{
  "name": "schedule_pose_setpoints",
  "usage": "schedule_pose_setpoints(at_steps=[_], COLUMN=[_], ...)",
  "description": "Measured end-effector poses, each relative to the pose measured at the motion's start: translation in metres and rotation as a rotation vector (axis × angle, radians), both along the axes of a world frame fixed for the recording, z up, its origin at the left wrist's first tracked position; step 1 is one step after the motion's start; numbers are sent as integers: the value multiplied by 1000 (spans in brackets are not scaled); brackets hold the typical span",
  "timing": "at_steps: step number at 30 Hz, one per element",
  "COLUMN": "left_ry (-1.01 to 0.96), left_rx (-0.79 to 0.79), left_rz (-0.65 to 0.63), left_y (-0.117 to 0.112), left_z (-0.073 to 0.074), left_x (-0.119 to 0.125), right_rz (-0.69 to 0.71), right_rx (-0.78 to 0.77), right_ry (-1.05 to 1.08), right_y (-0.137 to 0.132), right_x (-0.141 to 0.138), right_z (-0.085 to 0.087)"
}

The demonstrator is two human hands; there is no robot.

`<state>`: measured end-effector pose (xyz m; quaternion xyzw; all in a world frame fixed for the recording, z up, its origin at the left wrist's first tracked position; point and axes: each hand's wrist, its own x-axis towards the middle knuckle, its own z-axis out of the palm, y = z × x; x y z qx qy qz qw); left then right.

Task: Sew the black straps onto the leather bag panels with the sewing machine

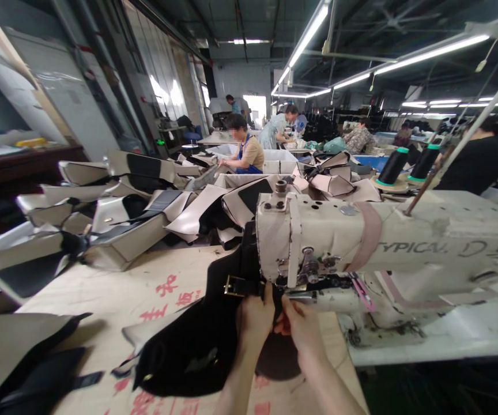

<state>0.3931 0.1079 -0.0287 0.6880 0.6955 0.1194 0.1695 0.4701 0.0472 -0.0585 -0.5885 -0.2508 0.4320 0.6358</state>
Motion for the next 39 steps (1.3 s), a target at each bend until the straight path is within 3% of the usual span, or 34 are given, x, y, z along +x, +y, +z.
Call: schedule_pose_setpoints(at_steps=[2,3,5,6,7,10,15,19,24,32,39], left_ry=[0,1,1,-1,-3,-8,-15,-24,-29,-26,20], left_rx=[-5,-3,4,5,6,2,12,20,36,75,44], left_rz=[-16,-20,-23,-26,-29,-43,-58,-76,-100,-107,-65], left_y=[2,2,3,3,4,4,2,-1,-3,-3,1], left_z=[-2,-4,-7,-8,-8,-9,-6,-4,-5,-6,-5], left_x=[0,-1,-1,-2,-2,-2,-3,-4,-5,-6,-2], right_rz=[-19,-135,-507,-666,-725,-547,-376,-395,-436,-473,-495], right_rx=[26,68,149,130,80,18,32,-11,-17,10,-26], right_ry=[-193,-540,-1145,-1358,-1535,-1771,-1816,-1797,-1811,-1823,-1818], right_y=[-25,-42,-78,-96,-112,-146,-162,-163,-165,-155,-149], right_x=[44,74,142,175,204,255,250,246,251,256,250], right_z=[7,10,14,13,11,-8,-57,-68,-56,-9,-9])
